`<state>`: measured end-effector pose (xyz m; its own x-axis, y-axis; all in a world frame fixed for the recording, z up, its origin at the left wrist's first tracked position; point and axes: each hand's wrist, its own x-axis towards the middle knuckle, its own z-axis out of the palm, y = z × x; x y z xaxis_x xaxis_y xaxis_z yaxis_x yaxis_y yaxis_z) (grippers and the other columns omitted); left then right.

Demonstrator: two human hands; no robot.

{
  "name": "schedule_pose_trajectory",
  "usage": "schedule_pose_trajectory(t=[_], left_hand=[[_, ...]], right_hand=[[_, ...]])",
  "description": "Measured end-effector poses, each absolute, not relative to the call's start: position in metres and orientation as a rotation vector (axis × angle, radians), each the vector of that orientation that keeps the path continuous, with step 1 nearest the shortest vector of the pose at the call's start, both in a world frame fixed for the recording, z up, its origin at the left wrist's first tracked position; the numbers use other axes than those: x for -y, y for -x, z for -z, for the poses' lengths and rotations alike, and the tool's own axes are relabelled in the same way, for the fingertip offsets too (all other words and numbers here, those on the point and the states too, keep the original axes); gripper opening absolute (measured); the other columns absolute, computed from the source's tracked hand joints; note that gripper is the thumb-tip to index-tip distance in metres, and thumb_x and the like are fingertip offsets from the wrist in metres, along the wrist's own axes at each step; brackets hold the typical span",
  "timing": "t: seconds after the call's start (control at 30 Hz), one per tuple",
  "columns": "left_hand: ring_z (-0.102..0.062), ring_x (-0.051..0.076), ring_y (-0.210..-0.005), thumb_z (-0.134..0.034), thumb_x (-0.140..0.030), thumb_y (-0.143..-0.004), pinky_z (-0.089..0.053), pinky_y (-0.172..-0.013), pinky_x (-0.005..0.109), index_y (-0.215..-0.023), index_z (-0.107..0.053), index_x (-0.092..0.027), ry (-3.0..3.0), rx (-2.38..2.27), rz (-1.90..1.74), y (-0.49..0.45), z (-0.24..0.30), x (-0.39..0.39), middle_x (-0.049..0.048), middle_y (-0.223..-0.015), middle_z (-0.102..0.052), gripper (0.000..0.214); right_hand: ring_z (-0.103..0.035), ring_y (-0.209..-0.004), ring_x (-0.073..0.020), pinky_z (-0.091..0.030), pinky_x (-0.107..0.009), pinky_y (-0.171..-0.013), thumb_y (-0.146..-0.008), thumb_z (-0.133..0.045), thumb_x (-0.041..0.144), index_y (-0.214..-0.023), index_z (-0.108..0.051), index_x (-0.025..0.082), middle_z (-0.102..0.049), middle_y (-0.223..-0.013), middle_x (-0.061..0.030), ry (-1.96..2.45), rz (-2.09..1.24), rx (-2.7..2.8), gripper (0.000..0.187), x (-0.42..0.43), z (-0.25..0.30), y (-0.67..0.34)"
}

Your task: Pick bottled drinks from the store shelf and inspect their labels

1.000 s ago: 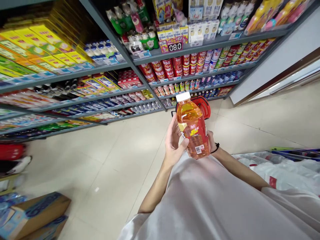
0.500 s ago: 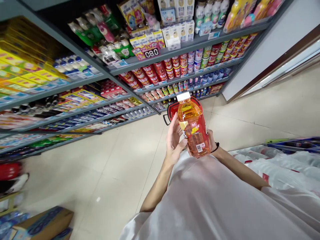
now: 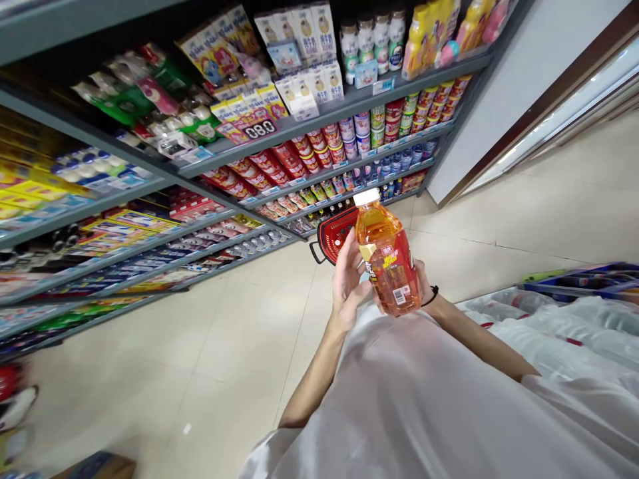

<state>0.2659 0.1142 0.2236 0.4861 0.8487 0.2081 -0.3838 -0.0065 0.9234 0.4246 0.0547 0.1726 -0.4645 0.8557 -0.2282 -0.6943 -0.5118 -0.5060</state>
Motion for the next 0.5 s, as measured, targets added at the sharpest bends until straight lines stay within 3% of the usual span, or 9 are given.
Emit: schedule_pose_trajectory(t=[0.33, 0.5], left_hand=[[-0.045, 0.038, -0.150, -0.075, -0.057, -0.086, -0.043, -0.120, 0.053, -0.161, -0.041, -0.035, -1.250, -0.535, -1.024, -0.285, -0.228, -0.113, 0.0094, -0.164, -0.044, 0.085], [-0.053, 0.039, -0.143, -0.074, -0.064, -0.081, -0.050, -0.112, 0.053, -0.157, -0.045, -0.034, -1.154, -0.585, -0.972, -0.289, -0.229, -0.124, 0.0114, -0.153, -0.056, 0.087]], right_hand=[[-0.069, -0.062, -0.0263, -0.052, -0.036, -0.052, -0.070, -0.043, 0.096, -0.097, -0.067, 0.017, -0.075, -0.082, -0.0127, 0.585, -2.115, 0.333, 0.088, -0.057, -0.167, -0.442], [-0.072, -0.101, -0.0363, -0.060, -0.046, -0.069, -0.073, -0.053, 0.085, -0.107, -0.068, 0.016, -0.076, -0.103, -0.0176, 0.596, -2.084, 0.179, 0.079, -0.056, -0.179, -0.447]])
